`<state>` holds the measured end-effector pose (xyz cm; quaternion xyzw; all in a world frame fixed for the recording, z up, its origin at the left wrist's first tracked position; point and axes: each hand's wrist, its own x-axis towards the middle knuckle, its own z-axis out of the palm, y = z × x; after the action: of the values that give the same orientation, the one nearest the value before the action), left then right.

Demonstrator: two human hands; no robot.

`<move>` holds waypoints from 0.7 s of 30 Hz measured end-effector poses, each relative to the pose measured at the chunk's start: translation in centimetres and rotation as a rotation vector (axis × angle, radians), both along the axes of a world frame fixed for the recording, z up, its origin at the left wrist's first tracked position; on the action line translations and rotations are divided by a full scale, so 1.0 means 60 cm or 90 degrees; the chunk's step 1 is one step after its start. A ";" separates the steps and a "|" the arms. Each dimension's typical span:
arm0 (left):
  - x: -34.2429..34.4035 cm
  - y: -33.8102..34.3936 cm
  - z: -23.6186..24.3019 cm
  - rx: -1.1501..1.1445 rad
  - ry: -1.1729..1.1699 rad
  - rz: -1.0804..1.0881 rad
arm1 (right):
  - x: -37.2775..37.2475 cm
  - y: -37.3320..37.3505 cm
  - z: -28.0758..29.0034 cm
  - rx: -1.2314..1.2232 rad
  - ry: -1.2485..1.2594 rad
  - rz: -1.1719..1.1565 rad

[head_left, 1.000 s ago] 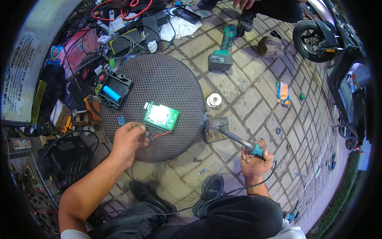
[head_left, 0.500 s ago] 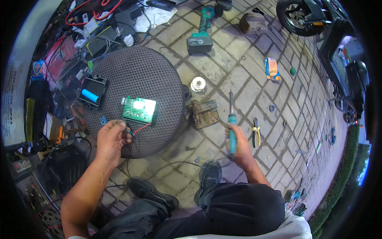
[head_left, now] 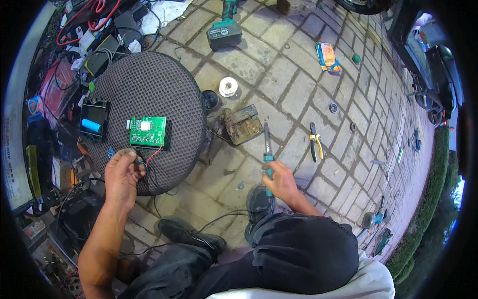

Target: The person opens a padded envelope to retrieve a circuit board, then sits on the floor and uses a soldering iron and pliers to work on the board's connections.

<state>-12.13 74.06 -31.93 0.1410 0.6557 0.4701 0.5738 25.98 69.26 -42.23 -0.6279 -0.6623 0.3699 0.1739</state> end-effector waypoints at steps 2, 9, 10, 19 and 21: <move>-0.004 -0.002 0.000 0.004 0.002 0.000 | -0.009 -0.004 -0.008 -0.016 0.004 0.064; -0.002 -0.002 -0.001 -0.002 0.011 -0.009 | 0.013 0.010 -0.032 -0.056 -0.124 0.183; -0.003 -0.001 0.000 -0.003 0.014 -0.005 | 0.011 0.018 -0.034 -0.042 -0.136 0.190; -0.005 -0.003 0.002 -0.021 0.017 -0.003 | 0.007 0.059 -0.028 0.061 -0.193 0.245; -0.004 -0.004 0.004 -0.017 0.016 0.001 | 0.011 0.056 -0.024 0.057 -0.185 0.246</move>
<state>-12.34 73.82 -31.70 0.1386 0.6692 0.4600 0.5670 26.62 72.62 -43.65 -0.5278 -0.8041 0.2720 0.0305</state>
